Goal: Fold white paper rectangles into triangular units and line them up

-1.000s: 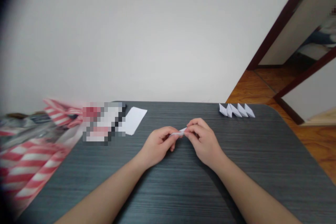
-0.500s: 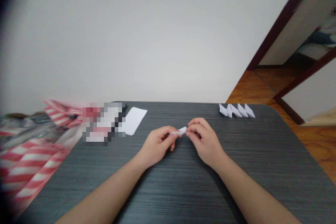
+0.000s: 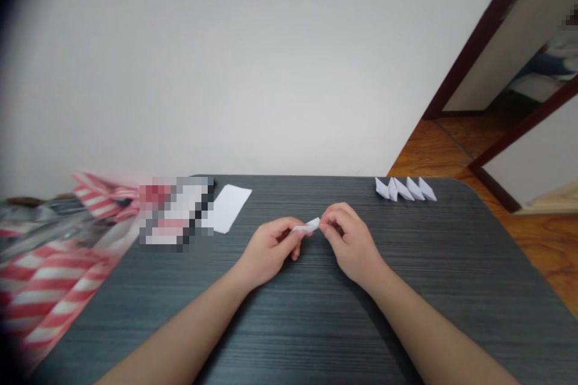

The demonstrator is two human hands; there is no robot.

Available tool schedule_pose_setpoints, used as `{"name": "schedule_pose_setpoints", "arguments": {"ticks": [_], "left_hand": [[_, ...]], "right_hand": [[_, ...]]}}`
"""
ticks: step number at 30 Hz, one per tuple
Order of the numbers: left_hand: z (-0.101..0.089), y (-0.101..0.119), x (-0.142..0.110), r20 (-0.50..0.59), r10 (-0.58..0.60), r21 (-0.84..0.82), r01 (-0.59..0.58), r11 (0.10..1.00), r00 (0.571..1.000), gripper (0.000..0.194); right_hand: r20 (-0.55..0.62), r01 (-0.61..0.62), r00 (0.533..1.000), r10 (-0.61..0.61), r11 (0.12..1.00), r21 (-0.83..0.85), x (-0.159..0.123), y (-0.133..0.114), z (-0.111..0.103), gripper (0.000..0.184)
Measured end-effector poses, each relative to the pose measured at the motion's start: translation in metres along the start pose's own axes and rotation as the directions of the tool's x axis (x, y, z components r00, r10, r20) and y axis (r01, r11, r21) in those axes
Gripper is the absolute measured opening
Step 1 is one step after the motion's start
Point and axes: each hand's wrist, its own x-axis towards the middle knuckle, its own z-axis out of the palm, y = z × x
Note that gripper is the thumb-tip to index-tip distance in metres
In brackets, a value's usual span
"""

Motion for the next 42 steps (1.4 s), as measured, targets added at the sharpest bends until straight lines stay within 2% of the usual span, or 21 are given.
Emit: {"name": "schedule_pose_setpoints", "arguments": {"ticks": [1, 3, 4, 6, 10, 14, 20, 24, 30, 36, 42], "left_hand": [[0.000, 0.000, 0.000, -0.004, -0.005, -0.009, 0.005, 1.000, 1.000, 0.021], [0.000, 0.000, 0.000, -0.012, -0.014, -0.025, 0.014, 1.000, 1.000, 0.021], [0.000, 0.001, 0.000, -0.014, -0.018, -0.031, 0.018, 0.999, 1.000, 0.020], [0.000, 0.002, 0.000, -0.009, -0.021, -0.038, 0.020, 0.999, 1.000, 0.020], [0.000, 0.004, -0.001, 0.015, -0.016, -0.047, 0.017, 0.999, 1.000, 0.020], [0.001, 0.002, 0.000, 0.025, -0.021, -0.078, 0.023, 0.997, 0.999, 0.017], [0.005, 0.000, 0.000, -0.010, -0.044, -0.177, 0.041, 0.983, 0.999, 0.019], [0.005, 0.001, -0.001, -0.004, -0.047, -0.149, 0.046, 0.988, 0.999, 0.018], [0.000, 0.000, 0.000, 0.084, -0.016, -0.002, 0.016, 1.000, 0.996, 0.022], [-0.001, 0.001, -0.001, 0.061, -0.036, 0.003, 0.035, 0.999, 0.998, 0.021], [-0.001, 0.005, -0.002, 0.112, -0.057, -0.031, 0.061, 0.998, 0.992, 0.023]], "right_hand": [[-0.003, -0.070, 0.998, 0.070, 0.994, 0.086, -0.001, 0.003, 0.002, 0.004], [0.073, -0.182, 0.983, 0.170, 0.955, 0.232, -0.003, 0.008, 0.005, 0.023], [0.108, -0.217, 0.975, 0.195, 0.938, 0.270, -0.004, 0.009, 0.006, 0.026], [0.165, -0.262, 0.961, 0.222, 0.923, 0.282, -0.004, 0.009, 0.006, 0.023], [0.211, -0.291, 0.944, 0.255, 0.943, 0.164, -0.002, 0.000, 0.001, 0.011], [0.210, -0.271, 0.945, 0.250, 0.959, 0.080, -0.001, -0.005, -0.002, 0.013], [0.204, -0.249, 0.951, 0.233, 0.967, 0.054, -0.003, -0.002, -0.002, 0.014], [0.217, -0.227, 0.954, 0.206, 0.971, 0.074, -0.003, -0.006, -0.002, 0.015], [0.268, -0.187, 0.949, 0.165, 0.981, 0.059, -0.003, -0.014, -0.004, 0.017], [0.187, -0.110, 0.978, 0.097, 0.992, 0.060, -0.003, -0.012, -0.002, 0.014], [0.155, -0.005, 0.988, -0.008, 0.997, 0.078, -0.001, -0.012, -0.003, 0.012]]}}
